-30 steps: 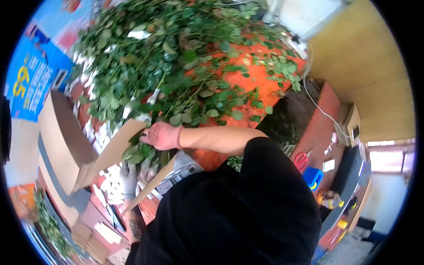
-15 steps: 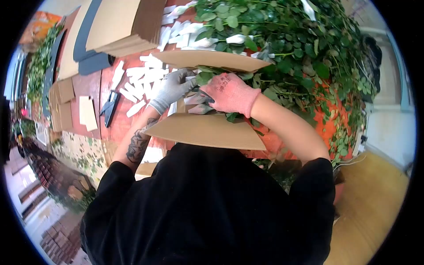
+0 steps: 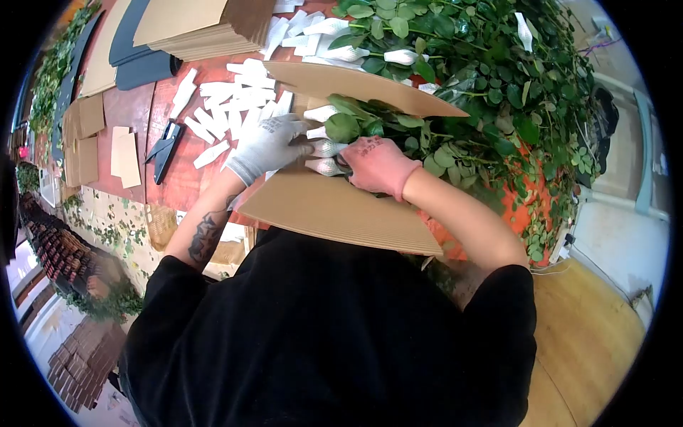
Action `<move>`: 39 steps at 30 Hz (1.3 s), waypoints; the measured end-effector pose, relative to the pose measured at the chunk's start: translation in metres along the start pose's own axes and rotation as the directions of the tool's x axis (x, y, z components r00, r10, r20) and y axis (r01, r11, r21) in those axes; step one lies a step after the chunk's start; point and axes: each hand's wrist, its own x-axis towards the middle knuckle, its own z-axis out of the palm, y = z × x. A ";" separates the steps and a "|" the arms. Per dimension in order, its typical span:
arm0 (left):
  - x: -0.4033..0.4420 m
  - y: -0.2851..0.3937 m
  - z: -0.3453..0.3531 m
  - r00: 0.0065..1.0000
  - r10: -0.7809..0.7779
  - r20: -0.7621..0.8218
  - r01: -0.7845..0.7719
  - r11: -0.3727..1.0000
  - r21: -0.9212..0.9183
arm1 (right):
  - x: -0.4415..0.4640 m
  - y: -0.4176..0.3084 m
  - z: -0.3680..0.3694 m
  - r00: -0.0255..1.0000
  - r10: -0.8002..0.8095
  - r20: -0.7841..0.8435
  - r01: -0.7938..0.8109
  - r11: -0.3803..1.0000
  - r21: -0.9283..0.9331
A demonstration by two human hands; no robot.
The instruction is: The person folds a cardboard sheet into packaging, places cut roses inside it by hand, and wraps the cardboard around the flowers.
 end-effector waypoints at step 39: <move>-0.013 0.002 -0.022 0.917 0.188 0.351 -0.075 0.948 -0.310 | 0.001 -0.003 0.005 0.942 -0.063 -0.330 0.002 0.984 -0.180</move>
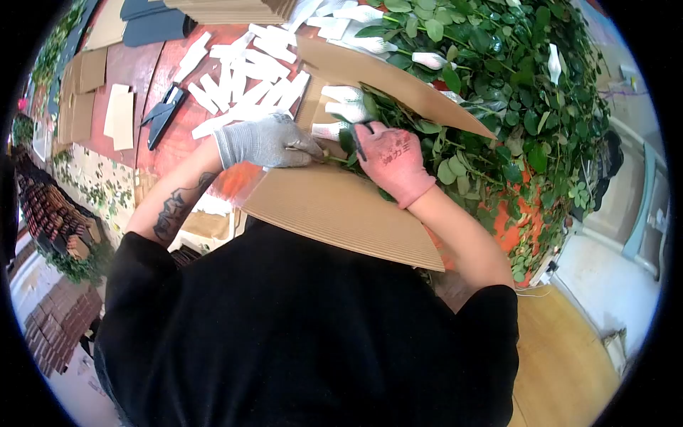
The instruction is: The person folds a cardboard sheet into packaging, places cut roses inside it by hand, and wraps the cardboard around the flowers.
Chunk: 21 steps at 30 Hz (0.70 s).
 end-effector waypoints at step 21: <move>-0.011 -0.007 0.006 0.985 0.001 -0.175 0.001 1.000 0.009 | 0.016 -0.010 0.019 0.998 0.000 0.070 -0.006 0.997 0.076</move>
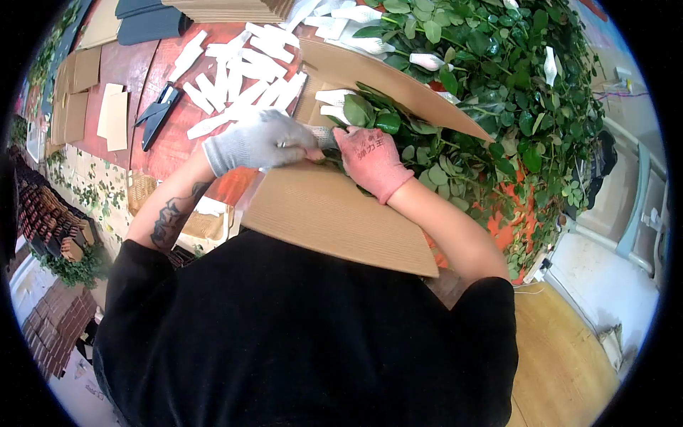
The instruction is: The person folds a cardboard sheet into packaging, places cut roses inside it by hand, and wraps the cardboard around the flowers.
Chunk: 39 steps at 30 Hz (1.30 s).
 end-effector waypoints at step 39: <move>0.009 0.023 0.002 0.978 -0.093 0.189 0.022 0.938 0.347 | -0.009 0.022 -0.004 0.970 0.021 -0.244 -0.048 0.994 -0.103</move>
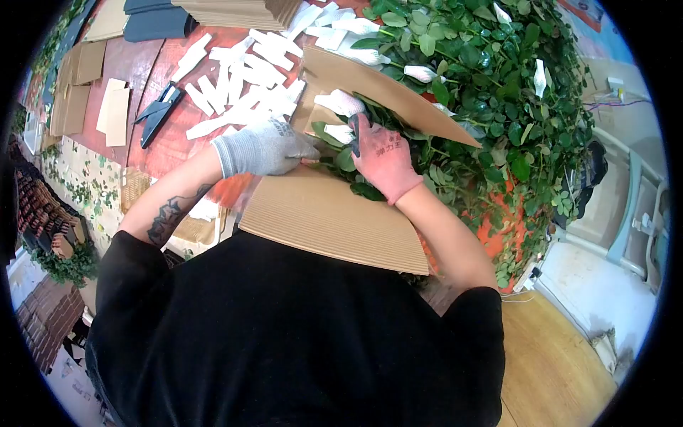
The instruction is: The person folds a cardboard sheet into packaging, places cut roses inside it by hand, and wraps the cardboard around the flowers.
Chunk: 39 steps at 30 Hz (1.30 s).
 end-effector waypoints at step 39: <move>-0.001 0.002 -0.003 1.000 0.006 -0.018 -0.007 0.999 -0.033 | -0.005 -0.003 -0.017 0.978 0.134 0.161 -0.122 0.989 -0.083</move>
